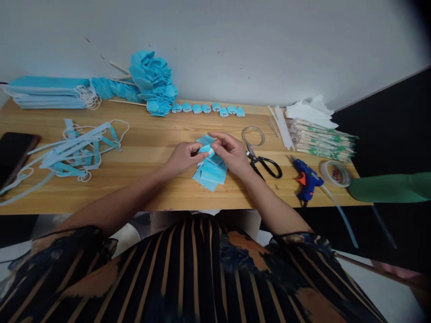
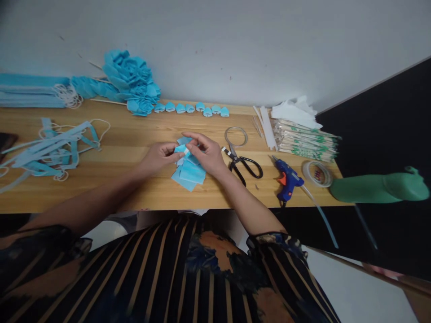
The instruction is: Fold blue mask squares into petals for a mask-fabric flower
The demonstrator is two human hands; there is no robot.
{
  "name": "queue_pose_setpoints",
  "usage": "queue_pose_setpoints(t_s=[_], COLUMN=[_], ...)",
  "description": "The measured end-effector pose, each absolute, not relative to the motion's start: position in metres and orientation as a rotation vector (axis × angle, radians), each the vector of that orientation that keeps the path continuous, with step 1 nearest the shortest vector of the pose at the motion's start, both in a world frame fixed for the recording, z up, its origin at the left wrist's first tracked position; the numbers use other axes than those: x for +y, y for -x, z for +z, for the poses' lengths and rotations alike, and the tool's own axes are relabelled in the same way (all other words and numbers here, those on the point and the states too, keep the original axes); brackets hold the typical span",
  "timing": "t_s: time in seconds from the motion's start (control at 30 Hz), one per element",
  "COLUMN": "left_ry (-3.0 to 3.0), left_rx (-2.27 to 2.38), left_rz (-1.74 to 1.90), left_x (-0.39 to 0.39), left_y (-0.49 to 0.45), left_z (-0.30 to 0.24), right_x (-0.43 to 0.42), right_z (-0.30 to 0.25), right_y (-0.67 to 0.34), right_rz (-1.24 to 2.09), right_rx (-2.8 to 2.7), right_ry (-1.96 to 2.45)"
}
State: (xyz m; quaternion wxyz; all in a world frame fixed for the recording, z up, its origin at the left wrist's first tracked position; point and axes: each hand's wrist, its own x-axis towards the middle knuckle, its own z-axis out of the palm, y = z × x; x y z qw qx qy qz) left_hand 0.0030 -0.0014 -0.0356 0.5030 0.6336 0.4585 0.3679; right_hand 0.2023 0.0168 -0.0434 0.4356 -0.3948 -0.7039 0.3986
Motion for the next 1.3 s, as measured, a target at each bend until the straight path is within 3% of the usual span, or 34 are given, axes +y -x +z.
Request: queue_pose_setpoints(t_s=[0.23, 0.53, 0.83, 1.3], left_ry=[-1.482, -1.277, -1.370, -1.384], left_rx=[1.098, 1.083, 1.037, 0.980], left_rz=[0.889, 1.024, 0.923, 0.967], left_x=[-0.002, 0.003, -0.001, 0.001], left_y=[-0.004, 0.000, -0.002, 0.000], left_z=[-0.033, -0.030, -0.028, -0.031], right_x=[0.018, 0.020, 0.018, 0.021], right_z=[-0.043, -0.041, -0.041, -0.053], right_y=[-0.203, -0.203, -0.203, -0.201], right_rz=[1.142, 1.076, 1.058, 1.203], right_rx=[-1.725, -1.597, -1.587, -1.710], right_ry=[0.947, 1.058, 1.062, 0.920])
